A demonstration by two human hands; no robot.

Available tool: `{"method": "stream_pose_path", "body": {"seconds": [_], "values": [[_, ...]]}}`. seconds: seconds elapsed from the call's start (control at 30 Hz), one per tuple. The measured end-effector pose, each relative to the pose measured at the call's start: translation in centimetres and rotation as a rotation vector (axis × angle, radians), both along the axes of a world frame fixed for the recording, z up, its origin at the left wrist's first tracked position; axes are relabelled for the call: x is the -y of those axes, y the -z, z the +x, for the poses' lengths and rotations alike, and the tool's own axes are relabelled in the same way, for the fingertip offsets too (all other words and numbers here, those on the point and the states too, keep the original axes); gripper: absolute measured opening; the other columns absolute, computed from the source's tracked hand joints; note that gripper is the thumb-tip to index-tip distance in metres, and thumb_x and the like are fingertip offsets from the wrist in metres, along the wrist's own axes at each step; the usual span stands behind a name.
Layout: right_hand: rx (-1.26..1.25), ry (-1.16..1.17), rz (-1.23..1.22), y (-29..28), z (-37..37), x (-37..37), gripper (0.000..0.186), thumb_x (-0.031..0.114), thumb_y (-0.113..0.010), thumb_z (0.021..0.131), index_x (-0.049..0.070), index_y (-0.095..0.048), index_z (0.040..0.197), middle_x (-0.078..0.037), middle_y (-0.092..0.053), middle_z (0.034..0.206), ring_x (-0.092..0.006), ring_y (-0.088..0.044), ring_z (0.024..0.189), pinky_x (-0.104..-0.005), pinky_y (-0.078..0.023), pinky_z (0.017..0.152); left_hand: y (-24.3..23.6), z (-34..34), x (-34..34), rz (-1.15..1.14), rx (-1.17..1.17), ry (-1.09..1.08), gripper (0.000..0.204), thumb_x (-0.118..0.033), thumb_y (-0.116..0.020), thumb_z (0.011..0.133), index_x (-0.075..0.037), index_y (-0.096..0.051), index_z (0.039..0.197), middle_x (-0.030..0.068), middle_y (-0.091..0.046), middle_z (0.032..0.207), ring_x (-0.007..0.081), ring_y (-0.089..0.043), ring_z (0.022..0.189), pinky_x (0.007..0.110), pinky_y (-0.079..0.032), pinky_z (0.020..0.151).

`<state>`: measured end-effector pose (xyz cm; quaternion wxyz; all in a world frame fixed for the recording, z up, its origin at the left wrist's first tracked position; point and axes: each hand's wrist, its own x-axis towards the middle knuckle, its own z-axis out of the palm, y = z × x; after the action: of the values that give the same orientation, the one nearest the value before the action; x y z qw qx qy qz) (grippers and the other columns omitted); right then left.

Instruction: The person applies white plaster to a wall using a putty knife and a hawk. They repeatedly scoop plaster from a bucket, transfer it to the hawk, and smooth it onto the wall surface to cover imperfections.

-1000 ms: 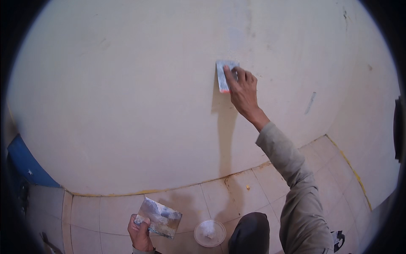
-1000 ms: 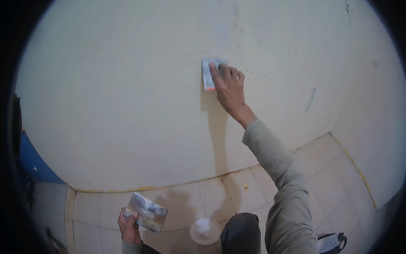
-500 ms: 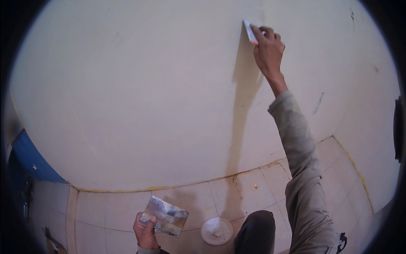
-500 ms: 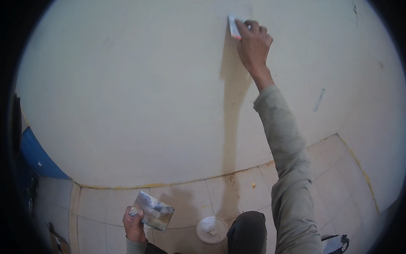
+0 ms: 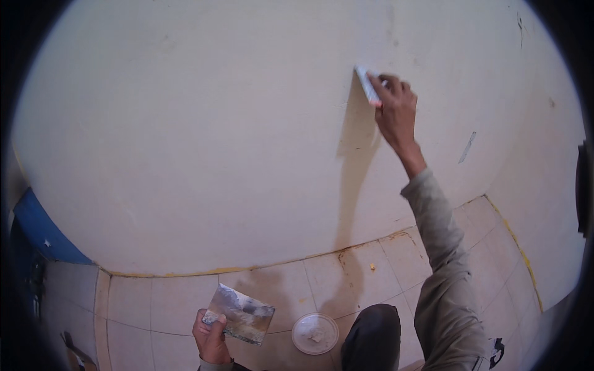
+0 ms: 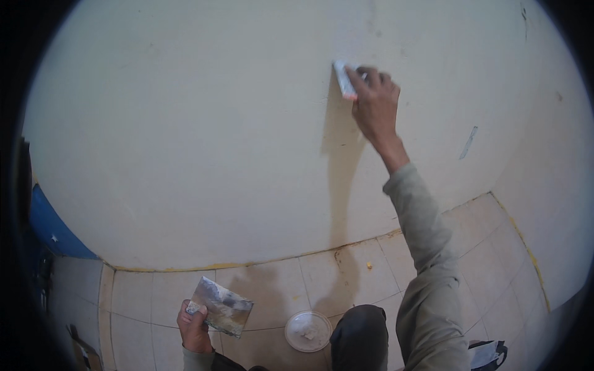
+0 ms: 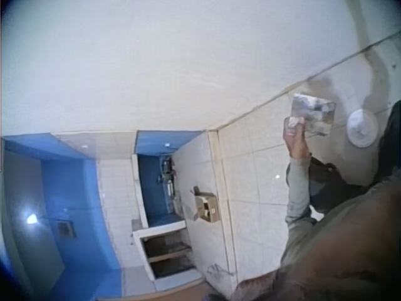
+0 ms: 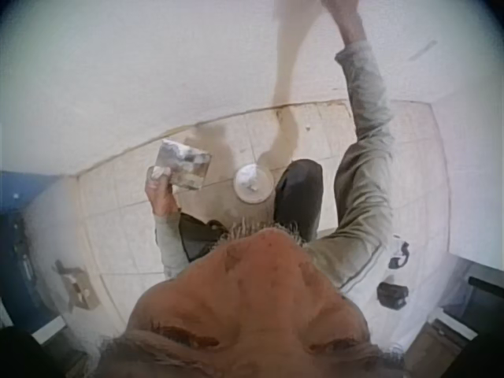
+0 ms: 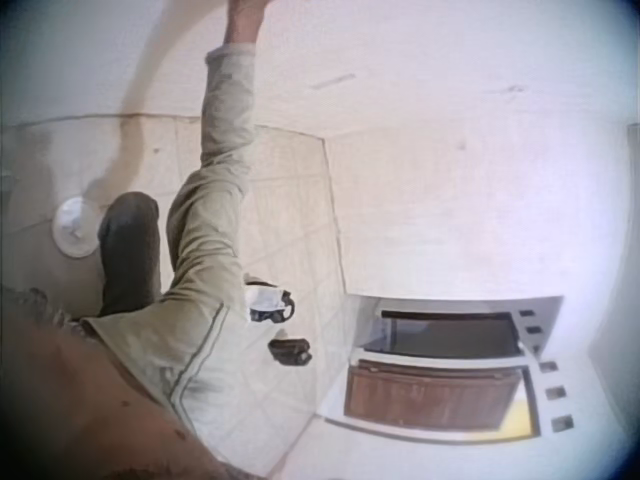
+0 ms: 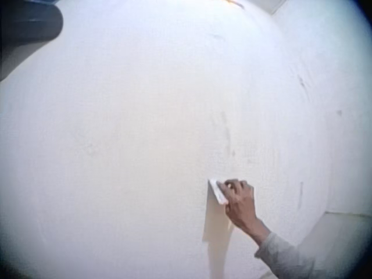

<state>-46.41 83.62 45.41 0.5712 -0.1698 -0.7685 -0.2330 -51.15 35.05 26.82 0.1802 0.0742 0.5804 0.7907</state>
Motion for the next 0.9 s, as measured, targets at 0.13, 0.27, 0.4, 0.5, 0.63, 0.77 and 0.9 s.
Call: {"method": "stream_pose_path", "body": {"seconds": [0.13, 0.27, 0.4, 0.5, 0.63, 0.77, 0.9], "values": [[0.087, -0.09, 0.209, 2.9, 0.1, 0.9, 0.054, 0.006, -0.068, 0.076, 0.022, -0.06, 0.126, 0.001, -0.059, 0.112, -0.0206, -0.052, 0.105, -0.0419, -0.036, 0.092, -0.2, 0.0, 0.2, -0.038, 0.001, -0.012, 0.014, -0.001, -0.061, 0.082, -0.005, -0.051, 0.091, -0.0007, -0.057, 0.084, 0.0066, -0.053, 0.074, 0.022, -0.042, 0.069], [0.278, 0.025, 0.388, 3.2, 0.2, -3.4, 0.063, 0.014, -0.065, 0.079, 0.023, -0.049, 0.139, 0.0, -0.05, 0.127, -0.0187, -0.047, 0.115, -0.0436, -0.035, 0.097, -0.8, 0.2, -0.5, -0.082, -0.005, -0.022, 0.013, -0.001, -0.06, 0.082, -0.004, -0.051, 0.091, 0.0007, -0.058, 0.085, 0.0081, -0.054, 0.076, 0.022, -0.043, 0.072], [0.383, 0.004, 0.309, 6.5, 3.0, -5.5, 0.068, 0.019, -0.065, 0.078, 0.022, -0.046, 0.143, -0.001, -0.045, 0.133, -0.0195, -0.045, 0.118, -0.0451, -0.034, 0.099, -0.2, 0.6, -0.3, -0.041, -0.031, -0.076, 0.013, 0.0, -0.059, 0.082, -0.003, -0.051, 0.092, 0.002, -0.058, 0.086, 0.0095, -0.054, 0.077, 0.024, -0.044, 0.075], [0.349, 0.004, 0.225, 8.5, 4.2, -4.1, 0.062, 0.009, -0.063, 0.079, 0.018, -0.049, 0.139, -0.003, -0.05, 0.127, -0.0209, -0.048, 0.113, -0.0448, -0.034, 0.096, 0.1, 0.4, -0.1, -0.027, -0.029, -0.059, 0.013, 0.0, -0.059, 0.083, -0.003, -0.051, 0.093, 0.0022, -0.058, 0.087, 0.0096, -0.054, 0.078, 0.024, -0.045, 0.076], [0.037, 0.015, 0.093, 6.1, 2.5, -1.8, 0.059, 0.004, -0.06, 0.08, 0.014, -0.05, 0.137, -0.008, -0.053, 0.12, -0.0236, -0.051, 0.108, -0.0439, -0.035, 0.092, 0.9, -0.4, 0.2, -0.015, -0.002, -0.029, 0.013, 0.0, -0.059, 0.083, -0.004, -0.051, 0.093, 0.0023, -0.058, 0.088, 0.0095, -0.055, 0.078, 0.025, -0.046, 0.076], [-0.041, 0.062, 0.088, 5.5, -2.3, 0.2, 0.062, 0.002, -0.059, 0.078, 0.013, -0.049, 0.138, -0.01, -0.052, 0.119, -0.026, -0.05, 0.107, -0.0455, -0.035, 0.092, 1.3, -0.7, 0.1, -0.008, -0.006, -0.003, 0.013, 0.0, -0.059, 0.083, -0.004, -0.051, 0.092, 0.0021, -0.058, 0.087, 0.0095, -0.055, 0.079, 0.025, -0.046, 0.076], [0.15, -0.121, 0.105, 9.7, -1.2, 3.5, 0.055, 0.0, -0.06, 0.075, 0.008, -0.055, 0.129, -0.011, -0.056, 0.111, -0.026, -0.053, 0.101, -0.0408, -0.04, 0.087, 2.3, -0.7, 0.7, -0.014, -0.024, -0.035, 0.013, 0.001, -0.059, 0.084, -0.005, -0.051, 0.091, 0.0019, -0.058, 0.086, 0.0099, -0.056, 0.078, 0.025, -0.047, 0.075]]}}
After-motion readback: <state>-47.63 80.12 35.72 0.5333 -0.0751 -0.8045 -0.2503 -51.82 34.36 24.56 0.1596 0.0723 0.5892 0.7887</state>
